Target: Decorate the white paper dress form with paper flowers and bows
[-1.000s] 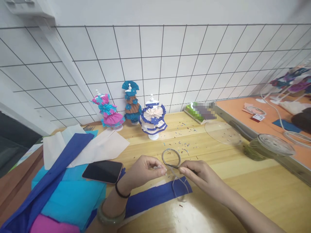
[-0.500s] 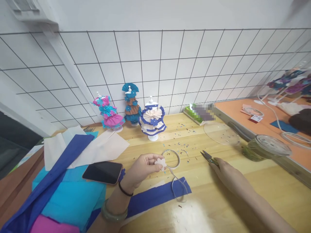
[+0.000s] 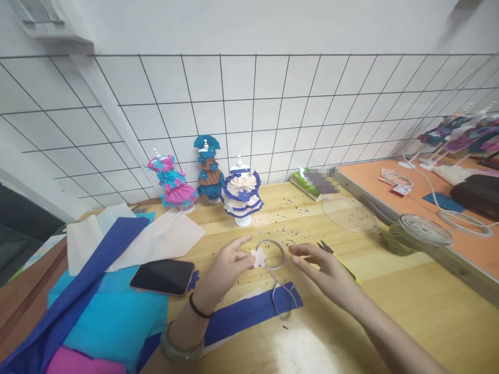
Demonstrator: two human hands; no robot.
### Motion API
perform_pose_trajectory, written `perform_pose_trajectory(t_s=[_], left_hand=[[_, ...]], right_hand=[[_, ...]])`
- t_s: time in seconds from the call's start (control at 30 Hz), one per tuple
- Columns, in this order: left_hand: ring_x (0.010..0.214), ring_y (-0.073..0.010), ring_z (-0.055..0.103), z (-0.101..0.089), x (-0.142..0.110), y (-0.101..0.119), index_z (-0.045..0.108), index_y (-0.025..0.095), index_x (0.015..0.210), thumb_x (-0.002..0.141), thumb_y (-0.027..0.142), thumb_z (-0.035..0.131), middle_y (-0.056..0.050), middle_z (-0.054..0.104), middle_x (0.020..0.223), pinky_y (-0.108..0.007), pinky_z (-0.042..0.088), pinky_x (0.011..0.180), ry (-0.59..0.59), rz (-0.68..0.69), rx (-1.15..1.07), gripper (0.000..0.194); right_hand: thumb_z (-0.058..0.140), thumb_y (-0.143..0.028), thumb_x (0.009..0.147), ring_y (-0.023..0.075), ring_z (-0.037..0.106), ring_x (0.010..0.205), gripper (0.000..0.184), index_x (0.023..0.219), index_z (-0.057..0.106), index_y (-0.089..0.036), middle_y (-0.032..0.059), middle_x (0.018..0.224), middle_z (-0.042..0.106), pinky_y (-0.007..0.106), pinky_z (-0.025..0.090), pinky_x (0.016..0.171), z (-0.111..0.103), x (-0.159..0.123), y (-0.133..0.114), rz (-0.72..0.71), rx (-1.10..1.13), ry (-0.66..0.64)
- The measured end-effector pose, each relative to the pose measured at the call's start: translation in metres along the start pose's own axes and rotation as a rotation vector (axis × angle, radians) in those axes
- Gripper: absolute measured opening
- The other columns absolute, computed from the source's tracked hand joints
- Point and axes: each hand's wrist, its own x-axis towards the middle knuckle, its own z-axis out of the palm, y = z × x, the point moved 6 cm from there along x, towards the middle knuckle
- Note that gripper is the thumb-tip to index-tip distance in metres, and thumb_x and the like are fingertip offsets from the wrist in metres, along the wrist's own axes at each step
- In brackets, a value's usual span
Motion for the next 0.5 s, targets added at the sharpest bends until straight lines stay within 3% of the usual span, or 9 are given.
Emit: perform_pose_trajectory(t_s=[0.1,0.17,0.33,0.5], left_hand=[[0.076,-0.0155,0.060,0.000,-0.001,0.000,0.037,0.011,0.128,0.074,0.025,0.059,-0.005,0.069,0.079,-0.026,0.042,0.071,0.006,0.023,0.000,0.060],[0.077,-0.0167,0.061,-0.001,-0.001,-0.001,0.036,0.012,0.129,0.075,0.026,0.059,-0.006,0.069,0.079,-0.027,0.043,0.071,0.005,0.032,0.004,0.061],[0.081,-0.0186,0.062,-0.003,-0.001,-0.001,0.037,0.015,0.128,0.076,0.028,0.058,-0.003,0.068,0.074,-0.029,0.044,0.073,0.003,0.049,0.004,0.058],[0.082,-0.0175,0.061,0.000,-0.002,0.003,0.038,0.013,0.127,0.074,0.030,0.061,-0.005,0.068,0.079,-0.030,0.043,0.078,-0.011,0.044,-0.036,0.061]], right_hand=[[0.051,-0.044,0.080,0.0198,0.060,0.087,0.032,0.096,0.061,-0.017,0.0080,0.094,0.065,0.032,0.048,0.074,0.025,0.007,-0.035,-0.019,0.235,-0.074],[0.054,-0.042,0.079,0.0184,0.060,0.083,0.030,0.094,0.061,-0.016,0.0068,0.089,0.064,0.030,0.047,0.070,0.038,0.012,-0.044,-0.038,0.280,-0.094],[0.055,-0.038,0.079,0.0167,0.058,0.079,0.023,0.082,0.059,-0.016,0.0048,0.084,0.062,0.028,0.045,0.068,0.052,0.021,-0.043,-0.074,0.311,-0.084],[0.058,-0.041,0.077,0.0159,0.058,0.074,0.024,0.079,0.059,-0.017,0.0031,0.077,0.062,0.029,0.045,0.070,0.053,0.025,-0.037,-0.034,0.513,-0.107]])
